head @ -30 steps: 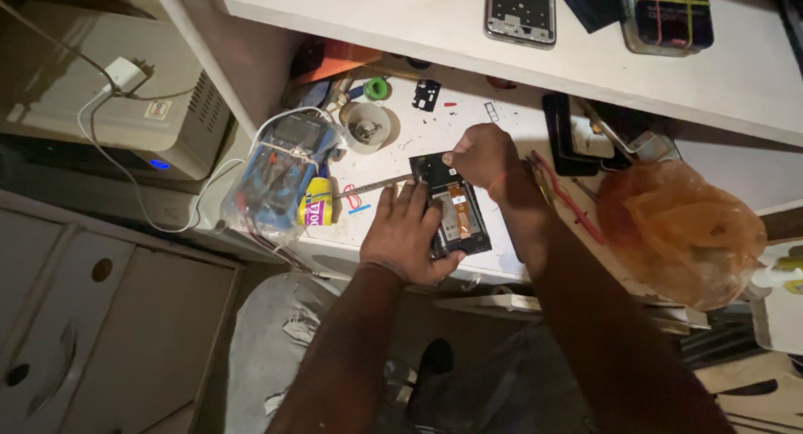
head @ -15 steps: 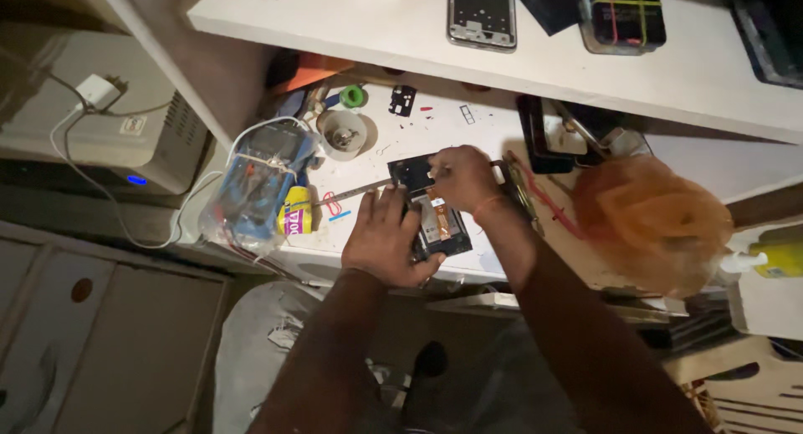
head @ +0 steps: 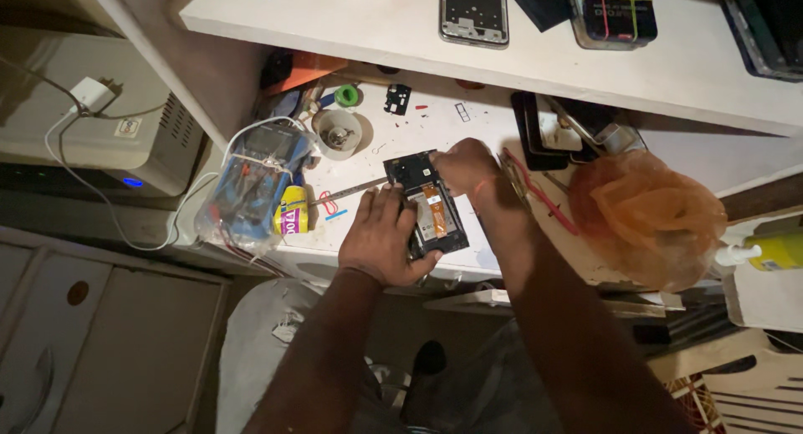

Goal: The person disassembles a smartphone on a workbench, removing the back cover and internal components. They use a small screwdriver and a plastic pry tool to detach parts and place them on the table. The person then reassembles the phone by reinserting components and securing the back cover.

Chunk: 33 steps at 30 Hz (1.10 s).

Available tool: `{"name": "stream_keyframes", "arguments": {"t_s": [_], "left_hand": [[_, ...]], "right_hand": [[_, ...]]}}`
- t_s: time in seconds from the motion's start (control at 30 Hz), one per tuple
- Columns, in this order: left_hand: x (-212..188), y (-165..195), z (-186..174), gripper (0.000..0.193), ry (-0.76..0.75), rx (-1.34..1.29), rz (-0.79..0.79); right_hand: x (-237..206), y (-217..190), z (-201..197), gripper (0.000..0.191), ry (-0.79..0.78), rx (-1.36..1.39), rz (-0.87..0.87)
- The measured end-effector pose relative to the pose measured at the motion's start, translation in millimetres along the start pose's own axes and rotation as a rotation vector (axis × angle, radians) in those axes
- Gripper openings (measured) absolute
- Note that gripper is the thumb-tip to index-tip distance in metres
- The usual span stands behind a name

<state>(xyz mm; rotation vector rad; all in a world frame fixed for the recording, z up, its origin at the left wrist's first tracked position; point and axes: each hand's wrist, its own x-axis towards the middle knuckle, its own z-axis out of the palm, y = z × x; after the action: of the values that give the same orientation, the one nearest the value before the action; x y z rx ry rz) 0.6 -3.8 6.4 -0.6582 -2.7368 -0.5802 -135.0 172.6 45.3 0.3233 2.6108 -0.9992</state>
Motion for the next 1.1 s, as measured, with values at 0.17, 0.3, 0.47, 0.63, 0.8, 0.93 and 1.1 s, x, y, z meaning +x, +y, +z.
{"name": "stream_keyframes", "arguments": {"t_s": [0.17, 0.3, 0.47, 0.63, 0.8, 0.93, 1.1], "left_hand": [[0.3, -0.2, -0.9, 0.084, -0.062, 0.005, -0.033], [0.6, 0.4, -1.5, 0.086, -0.040, -0.009, -0.027], [-1.4, 1.6, -3.4, 0.082, -0.017, -0.038, -0.047], [-0.1, 2.1, -5.3, 0.083, -0.013, -0.046, -0.027], [-1.4, 0.9, -10.1, 0.090, 0.052, -0.126, 0.002], [-0.2, -6.9, -14.5, 0.087, 0.083, -0.214, 0.052], [4.7, -1.6, -10.9, 0.071, 0.388, -0.625, -0.050]], "right_hand": [[11.0, 5.2, 6.1, 0.039, 0.065, -0.128, -0.227], [10.0, 8.2, 9.2, 0.031, 0.011, 0.101, -0.186], [2.7, 8.1, 7.5, 0.025, -0.158, 0.342, -0.092], [-10.5, 2.7, 9.0, 0.024, -0.161, 0.383, -0.136], [-41.1, 9.5, -15.1, 0.029, 0.079, 0.260, -0.029], [-69.6, 21.5, -18.7, 0.020, 0.216, 0.573, 0.137], [-84.5, 43.3, -10.0, 0.008, 0.064, 0.951, -0.223]]}}
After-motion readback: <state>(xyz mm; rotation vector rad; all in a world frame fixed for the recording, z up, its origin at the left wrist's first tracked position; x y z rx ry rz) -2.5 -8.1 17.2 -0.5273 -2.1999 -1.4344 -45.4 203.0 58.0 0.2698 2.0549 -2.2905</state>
